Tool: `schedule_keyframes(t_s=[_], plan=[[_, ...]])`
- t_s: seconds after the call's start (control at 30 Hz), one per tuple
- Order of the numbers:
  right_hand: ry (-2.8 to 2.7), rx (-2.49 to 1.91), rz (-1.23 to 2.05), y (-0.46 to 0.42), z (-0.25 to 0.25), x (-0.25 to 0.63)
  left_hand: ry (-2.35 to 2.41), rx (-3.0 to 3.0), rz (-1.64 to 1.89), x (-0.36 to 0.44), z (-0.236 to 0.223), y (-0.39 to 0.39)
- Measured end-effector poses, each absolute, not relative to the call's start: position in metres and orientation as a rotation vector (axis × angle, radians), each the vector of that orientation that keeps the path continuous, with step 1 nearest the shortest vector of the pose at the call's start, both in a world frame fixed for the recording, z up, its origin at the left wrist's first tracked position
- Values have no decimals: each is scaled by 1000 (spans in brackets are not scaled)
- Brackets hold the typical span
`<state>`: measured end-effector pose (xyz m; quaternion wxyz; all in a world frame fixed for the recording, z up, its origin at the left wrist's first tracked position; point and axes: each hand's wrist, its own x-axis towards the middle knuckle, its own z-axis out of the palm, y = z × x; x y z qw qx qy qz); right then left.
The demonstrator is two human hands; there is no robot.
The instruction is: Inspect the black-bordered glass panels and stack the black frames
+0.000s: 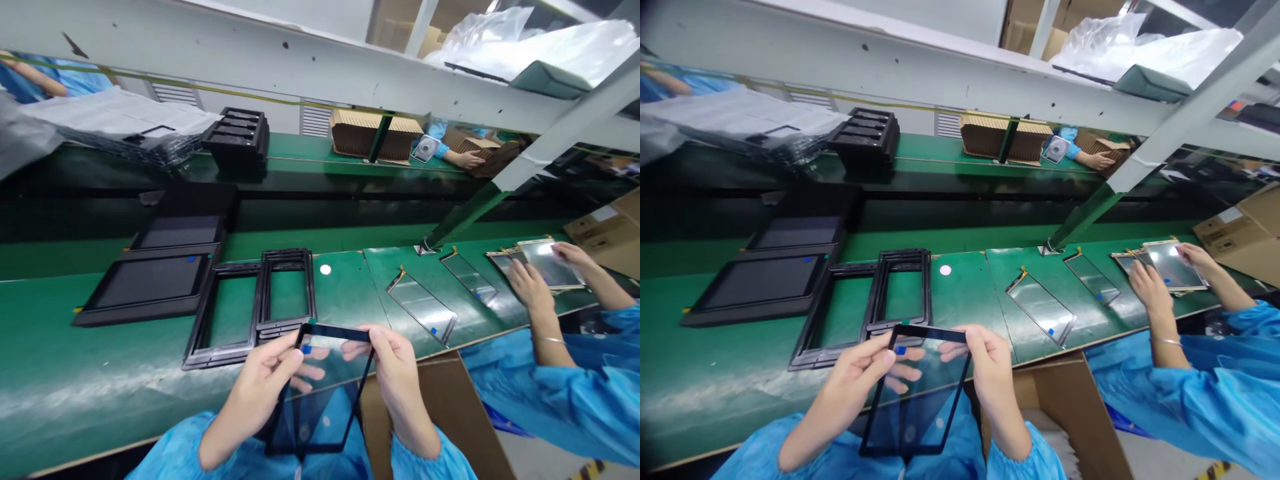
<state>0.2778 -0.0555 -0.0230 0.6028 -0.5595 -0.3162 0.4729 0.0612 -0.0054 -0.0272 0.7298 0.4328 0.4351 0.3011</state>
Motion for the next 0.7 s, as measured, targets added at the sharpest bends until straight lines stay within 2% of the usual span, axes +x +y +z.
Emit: schedule_keyframes(t_s=[0.17, 0.3, 0.4, 0.47, 0.6, 0.7], plan=[[-855, -1334, 1045, -57, -10, 282, 993, 979, 666, 57, -26, -6], [-1021, -1382, 1067, -56, -6, 273, 953, 1475, 668, 53, -17, 0], [-1145, -1337, 1147, -52, -6, 263, 887, 1808, 539, 56, -11, 3], [-1119, -1322, 1053, -50, -7, 266, 860, 1751, 467, 58, -9, 6], [-1027, -1492, 586, -56, -17, 302, 931, 1301, 607, 54, -10, 10], [-883, -1459, 815, -67, -31, 325, 960, 1134, 749, 47, -13, 11]])
